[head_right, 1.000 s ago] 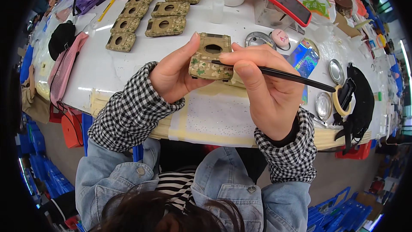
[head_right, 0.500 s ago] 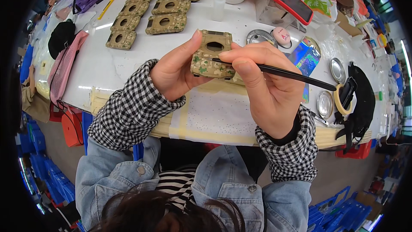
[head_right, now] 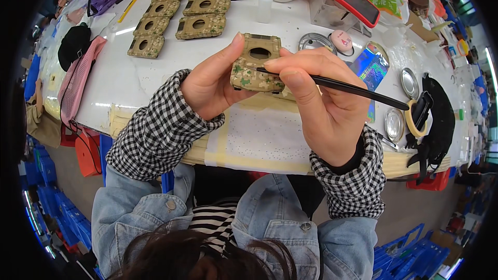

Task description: Using a thin paint brush to apply fine details to a plastic toy tank component.

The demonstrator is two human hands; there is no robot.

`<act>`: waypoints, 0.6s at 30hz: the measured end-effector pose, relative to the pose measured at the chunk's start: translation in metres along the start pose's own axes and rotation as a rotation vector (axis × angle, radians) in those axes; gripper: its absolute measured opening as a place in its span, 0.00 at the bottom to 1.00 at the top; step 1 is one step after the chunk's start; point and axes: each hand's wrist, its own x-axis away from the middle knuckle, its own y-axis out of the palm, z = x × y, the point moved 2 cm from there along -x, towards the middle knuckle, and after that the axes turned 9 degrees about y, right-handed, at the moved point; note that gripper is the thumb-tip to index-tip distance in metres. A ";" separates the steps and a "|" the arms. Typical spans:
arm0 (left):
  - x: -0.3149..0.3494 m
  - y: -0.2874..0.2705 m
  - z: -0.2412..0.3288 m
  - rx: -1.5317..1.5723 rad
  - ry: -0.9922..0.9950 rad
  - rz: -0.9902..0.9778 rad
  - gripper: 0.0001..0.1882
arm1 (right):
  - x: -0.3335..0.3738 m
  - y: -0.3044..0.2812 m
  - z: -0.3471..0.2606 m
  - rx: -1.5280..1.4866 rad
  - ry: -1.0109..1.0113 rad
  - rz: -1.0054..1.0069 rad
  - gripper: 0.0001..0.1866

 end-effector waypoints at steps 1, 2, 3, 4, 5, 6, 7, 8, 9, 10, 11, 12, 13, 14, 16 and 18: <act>0.000 0.000 0.000 0.001 0.001 0.001 0.26 | 0.000 0.000 0.000 0.001 0.001 0.002 0.07; 0.000 0.000 0.000 0.002 0.001 0.001 0.26 | 0.000 0.000 0.000 0.003 0.001 0.003 0.07; 0.000 0.000 0.000 0.003 0.000 0.007 0.26 | 0.000 0.000 0.000 0.004 0.002 0.004 0.07; 0.000 0.001 0.000 0.005 -0.002 0.012 0.26 | 0.000 0.000 0.000 0.012 0.003 0.007 0.07; 0.000 0.001 0.001 0.006 -0.003 0.018 0.26 | 0.000 0.000 0.000 0.021 0.004 0.010 0.07; 0.000 0.001 0.001 0.003 -0.003 0.015 0.26 | 0.001 -0.001 0.000 0.030 0.005 0.013 0.07; 0.000 0.001 0.001 -0.001 -0.003 0.013 0.26 | 0.001 -0.001 0.001 0.033 0.003 0.012 0.07; 0.000 0.001 0.001 -0.004 -0.003 0.012 0.26 | 0.000 -0.001 0.000 0.036 0.002 0.011 0.07; 0.000 0.001 0.001 -0.003 -0.004 0.006 0.27 | 0.000 -0.001 0.000 0.040 0.001 0.011 0.07; 0.000 0.001 0.001 -0.002 -0.004 0.001 0.27 | 0.000 -0.001 0.000 0.029 0.001 0.012 0.07; -0.001 0.001 0.001 0.000 -0.005 -0.004 0.27 | 0.001 0.000 0.000 0.019 0.000 0.012 0.07; -0.001 0.001 0.001 -0.001 -0.005 -0.005 0.27 | 0.001 0.000 0.000 0.007 0.000 0.012 0.07; -0.001 0.001 0.001 -0.002 -0.004 -0.007 0.27 | 0.001 0.000 0.001 0.007 0.007 0.013 0.07; 0.000 0.001 0.001 -0.003 -0.004 -0.008 0.27 | 0.002 -0.001 0.001 0.006 0.013 0.014 0.07; 0.000 0.001 0.001 -0.007 -0.005 -0.002 0.27 | 0.002 -0.001 0.001 0.002 0.027 0.015 0.07; 0.000 0.002 0.001 -0.009 -0.007 0.004 0.27 | 0.002 -0.001 0.001 -0.005 0.040 0.015 0.07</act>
